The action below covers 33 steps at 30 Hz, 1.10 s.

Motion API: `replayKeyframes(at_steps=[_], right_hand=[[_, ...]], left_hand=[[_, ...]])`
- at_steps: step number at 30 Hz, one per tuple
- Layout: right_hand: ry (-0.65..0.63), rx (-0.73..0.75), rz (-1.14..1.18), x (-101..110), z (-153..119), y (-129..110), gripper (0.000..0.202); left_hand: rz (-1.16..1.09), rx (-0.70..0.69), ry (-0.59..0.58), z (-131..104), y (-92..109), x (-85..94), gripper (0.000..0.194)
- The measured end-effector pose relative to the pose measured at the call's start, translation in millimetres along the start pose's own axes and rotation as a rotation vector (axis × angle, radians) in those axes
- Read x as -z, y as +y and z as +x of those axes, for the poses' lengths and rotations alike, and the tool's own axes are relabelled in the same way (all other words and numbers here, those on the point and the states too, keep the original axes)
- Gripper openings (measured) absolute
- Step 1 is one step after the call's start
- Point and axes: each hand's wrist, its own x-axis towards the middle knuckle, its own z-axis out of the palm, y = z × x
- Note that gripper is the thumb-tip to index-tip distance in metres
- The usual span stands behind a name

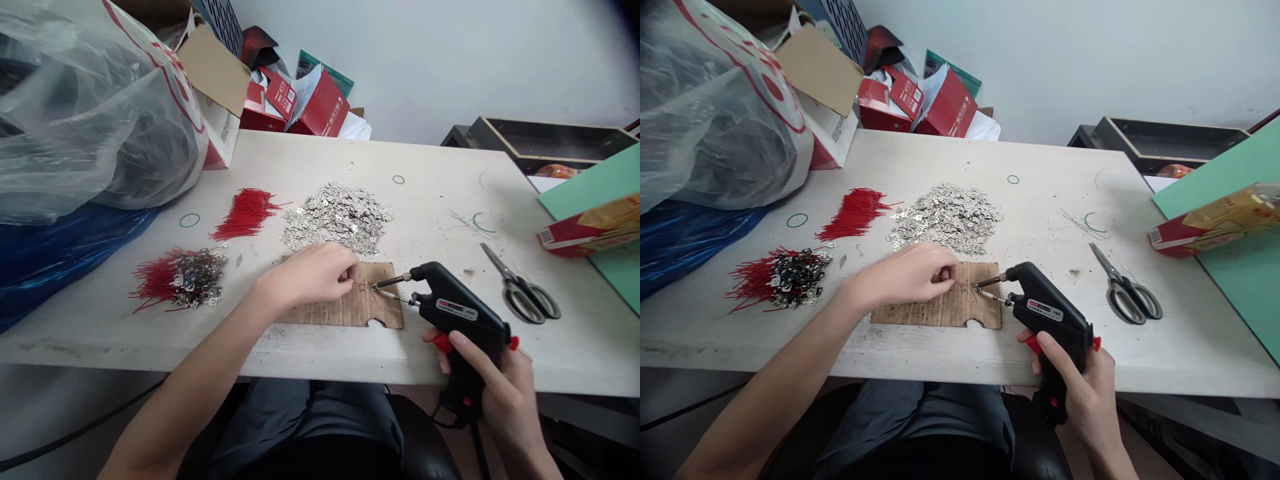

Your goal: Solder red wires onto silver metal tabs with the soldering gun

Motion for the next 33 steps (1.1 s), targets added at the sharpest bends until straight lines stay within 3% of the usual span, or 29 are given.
replayKeyframes(at_steps=[33], right_hand=[[-0.007,0.025,0.010,0.6,2.1,1.4,0.040]], left_hand=[[-0.037,-0.019,-0.007,1.2,6.4,-1.8,0.016]])
